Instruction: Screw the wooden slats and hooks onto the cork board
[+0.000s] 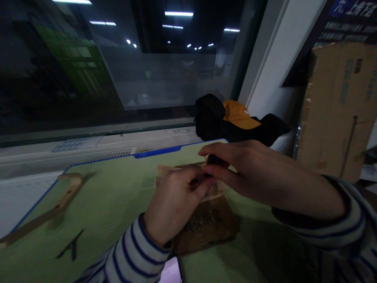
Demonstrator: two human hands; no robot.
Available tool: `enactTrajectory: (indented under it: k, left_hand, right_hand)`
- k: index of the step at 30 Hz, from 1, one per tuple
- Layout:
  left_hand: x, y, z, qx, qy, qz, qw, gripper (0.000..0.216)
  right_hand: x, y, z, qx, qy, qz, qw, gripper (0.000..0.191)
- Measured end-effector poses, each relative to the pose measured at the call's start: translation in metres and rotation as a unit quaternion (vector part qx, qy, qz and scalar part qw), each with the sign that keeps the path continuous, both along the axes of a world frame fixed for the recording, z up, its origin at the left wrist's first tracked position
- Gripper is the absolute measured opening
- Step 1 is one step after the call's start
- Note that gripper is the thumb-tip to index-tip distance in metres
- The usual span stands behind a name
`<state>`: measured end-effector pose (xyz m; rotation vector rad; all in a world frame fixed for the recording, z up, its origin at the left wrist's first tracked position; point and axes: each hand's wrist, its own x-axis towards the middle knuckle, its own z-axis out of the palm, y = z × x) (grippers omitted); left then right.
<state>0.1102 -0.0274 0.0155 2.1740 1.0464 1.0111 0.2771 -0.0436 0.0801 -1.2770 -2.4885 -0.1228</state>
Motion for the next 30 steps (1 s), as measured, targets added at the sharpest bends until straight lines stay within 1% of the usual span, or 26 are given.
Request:
enactTrajectory:
  k: [5,9,12,15,21,26,30]
  left_hand:
    - [0.0010,-0.0006,-0.0004,-0.013,-0.011,-0.002,1.000,0.009]
    - [0.0017,-0.0007,-0.0018,-0.021,-0.011,-0.006,1.000,0.011]
    - [0.0016,-0.0006,-0.0016,-0.016,-0.008,-0.006,1.000,0.011]
    - [0.0012,-0.0007,-0.0008,-0.007,-0.004,-0.004,1.000,0.009]
    - [0.0009,-0.0004,-0.0006,-0.017,-0.002,-0.005,1.000,0.011]
    - [0.0008,-0.0004,-0.0004,-0.012,-0.001,-0.005,1.000,0.012]
    - [0.0002,-0.0008,-0.0002,-0.028,0.008,-0.006,1.000,0.013]
  right_hand:
    - [-0.0006,0.0000,-0.0010,0.010,-0.002,-0.012,1.000,0.022]
    - [-0.0011,0.0004,-0.0006,-0.001,-0.003,-0.019,1.000,0.021]
    - [-0.0008,0.0010,-0.0004,-0.007,-0.005,-0.019,1.000,0.022]
    - [-0.0005,0.0009,-0.0005,0.001,-0.006,-0.015,1.000,0.024]
    - [-0.0019,-0.0005,0.0009,0.004,-0.004,-0.023,1.000,0.021]
    - [-0.0017,0.0001,0.0014,-0.004,-0.005,-0.015,1.000,0.021]
    - [-0.0012,0.0006,0.0011,-0.004,-0.008,-0.018,1.000,0.021]
